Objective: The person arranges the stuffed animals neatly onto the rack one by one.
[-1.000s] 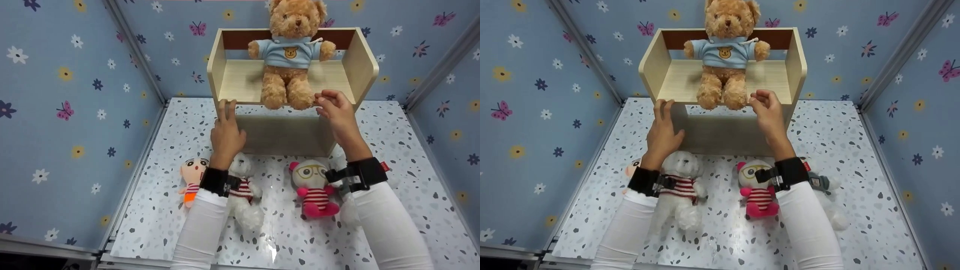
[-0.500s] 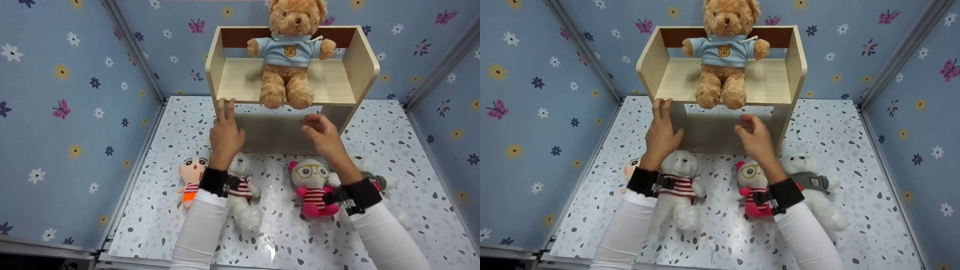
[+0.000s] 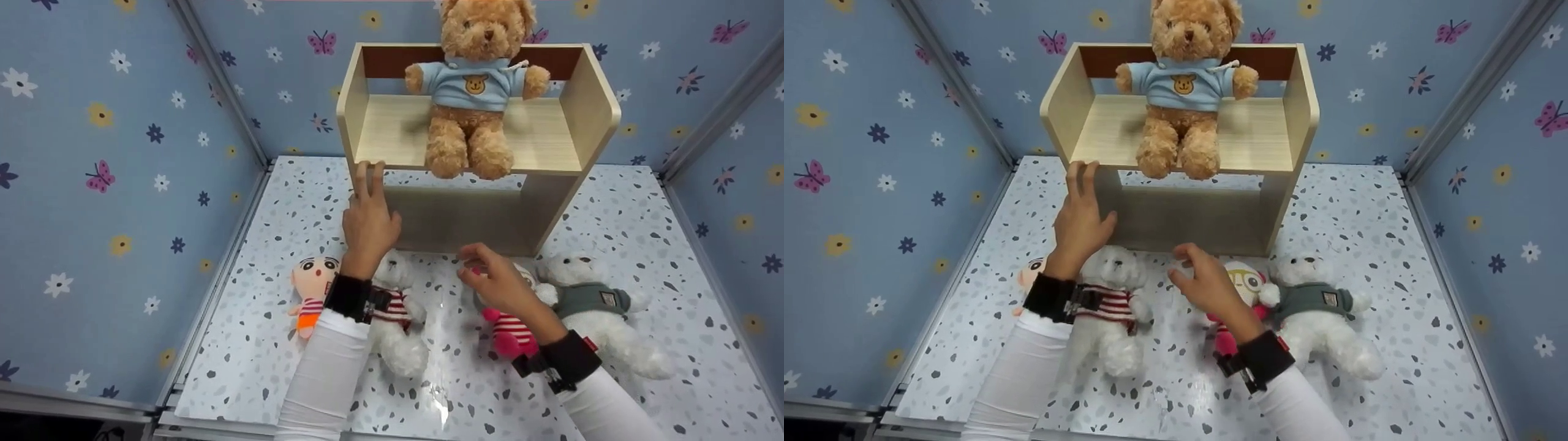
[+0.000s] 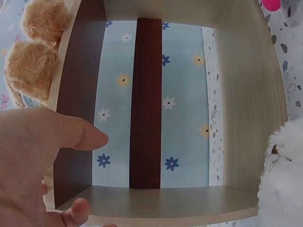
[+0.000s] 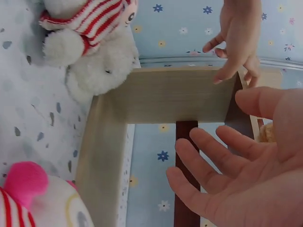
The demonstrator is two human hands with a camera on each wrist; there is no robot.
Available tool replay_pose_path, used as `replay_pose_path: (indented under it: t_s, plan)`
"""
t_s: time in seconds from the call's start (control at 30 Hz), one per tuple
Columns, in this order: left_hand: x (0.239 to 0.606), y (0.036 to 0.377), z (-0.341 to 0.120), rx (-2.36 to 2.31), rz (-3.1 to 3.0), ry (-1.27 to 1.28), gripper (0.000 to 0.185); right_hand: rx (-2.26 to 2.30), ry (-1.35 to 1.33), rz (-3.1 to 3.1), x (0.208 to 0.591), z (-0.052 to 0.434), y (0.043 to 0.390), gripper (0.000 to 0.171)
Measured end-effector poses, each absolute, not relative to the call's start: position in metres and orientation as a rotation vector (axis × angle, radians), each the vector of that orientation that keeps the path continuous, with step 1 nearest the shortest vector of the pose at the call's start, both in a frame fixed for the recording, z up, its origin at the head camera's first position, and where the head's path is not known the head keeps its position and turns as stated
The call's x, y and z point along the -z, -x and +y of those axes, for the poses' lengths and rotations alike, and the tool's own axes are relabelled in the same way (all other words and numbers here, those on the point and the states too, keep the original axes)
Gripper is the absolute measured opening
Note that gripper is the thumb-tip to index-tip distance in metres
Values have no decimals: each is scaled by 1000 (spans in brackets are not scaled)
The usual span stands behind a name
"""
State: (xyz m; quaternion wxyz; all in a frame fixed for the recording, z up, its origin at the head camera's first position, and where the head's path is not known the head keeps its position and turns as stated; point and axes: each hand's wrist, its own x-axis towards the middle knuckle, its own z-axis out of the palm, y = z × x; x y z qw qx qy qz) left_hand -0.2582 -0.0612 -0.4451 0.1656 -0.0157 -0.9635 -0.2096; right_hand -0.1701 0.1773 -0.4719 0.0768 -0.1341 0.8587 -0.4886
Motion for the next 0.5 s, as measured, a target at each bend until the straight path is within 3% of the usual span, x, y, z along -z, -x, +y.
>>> replay_pose_path:
  t_s: [0.5]
  plan:
    - [445,248,-56,551,-2756,38,97,1308,560,2592,524,176,122,35]
